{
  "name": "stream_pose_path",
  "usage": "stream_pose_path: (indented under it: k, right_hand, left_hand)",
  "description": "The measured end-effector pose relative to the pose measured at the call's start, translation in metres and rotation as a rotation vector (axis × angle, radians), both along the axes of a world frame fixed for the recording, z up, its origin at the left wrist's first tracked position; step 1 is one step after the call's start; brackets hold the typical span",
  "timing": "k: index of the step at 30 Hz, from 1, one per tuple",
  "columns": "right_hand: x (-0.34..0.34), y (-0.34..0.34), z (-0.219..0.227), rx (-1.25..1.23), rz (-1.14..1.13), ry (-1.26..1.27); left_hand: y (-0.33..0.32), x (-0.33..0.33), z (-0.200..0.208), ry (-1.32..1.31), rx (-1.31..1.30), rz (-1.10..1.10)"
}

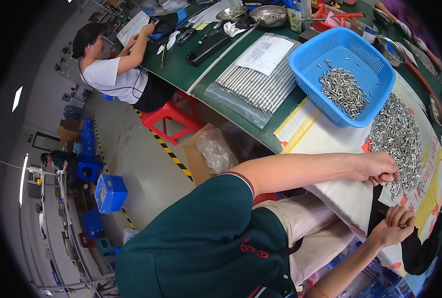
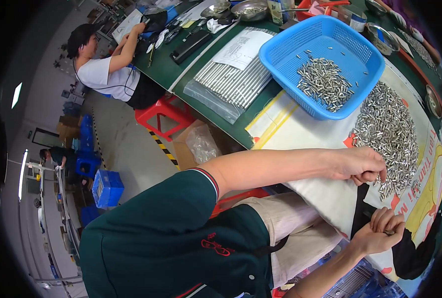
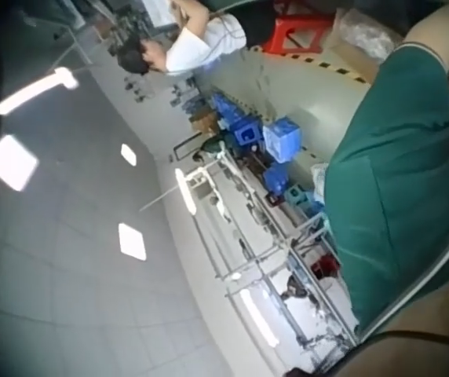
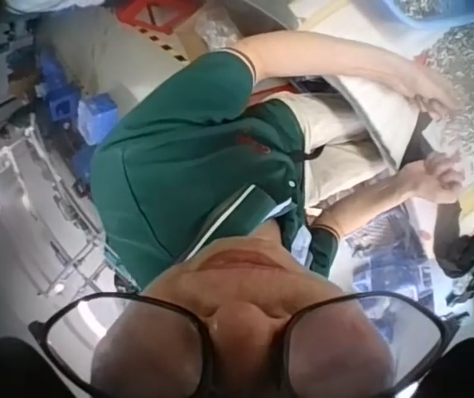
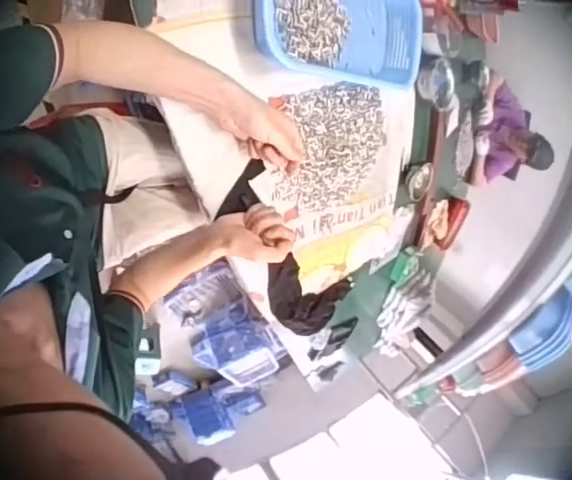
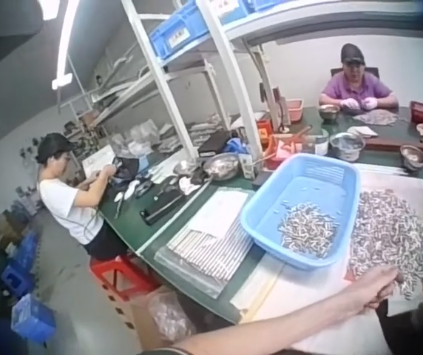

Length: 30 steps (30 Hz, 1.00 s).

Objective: Manually sliding small metal hardware components onto a black fabric strap.

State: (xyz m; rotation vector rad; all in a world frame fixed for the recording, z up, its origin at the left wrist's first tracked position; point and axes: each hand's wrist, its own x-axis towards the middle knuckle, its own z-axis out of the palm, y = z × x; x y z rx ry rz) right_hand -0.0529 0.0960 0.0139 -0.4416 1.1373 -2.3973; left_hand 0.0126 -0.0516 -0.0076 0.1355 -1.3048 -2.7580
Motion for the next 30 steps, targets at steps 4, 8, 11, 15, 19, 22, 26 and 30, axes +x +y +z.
stream_pose_path:
  k: [4, 8, 11, 15, 19, 22, 26, 30]
  right_hand:
    - [0.004, -0.002, 0.002, 0.017, -0.003, 0.013]
    - [0.007, -0.002, 0.007, 0.044, -0.039, 0.026]
    - [0.005, -0.006, 0.004, 0.057, -0.031, 0.013]
    - [0.000, -0.009, -0.003, -0.023, 0.033, 0.033]
    - [-0.007, -0.007, -0.003, 0.037, 0.003, 0.065]
    - [-0.009, -0.005, -0.005, 0.044, -0.007, 0.117]
    - [-0.008, -0.001, -0.005, 0.031, -0.033, 0.062]
    - [-0.011, 0.005, -0.012, -0.005, -0.038, 0.042]
  left_hand:
    - [0.001, 0.007, 0.006, -0.002, -0.021, -0.039]
    - [0.005, 0.003, 0.004, 0.044, -0.028, -0.073]
    - [0.010, 0.007, 0.011, 0.175, -0.353, 0.164]
    - [0.002, 0.053, 0.068, 0.092, -0.895, 0.386]
    - [-0.032, 0.064, 0.099, -0.023, -1.494, 0.846]
    - [-0.072, 0.059, 0.093, -0.110, -1.779, 0.805]
    - [-0.083, 0.077, 0.079, -0.123, -1.993, 0.835]
    - [-0.052, 0.110, 0.070, -0.019, -1.738, 1.096]
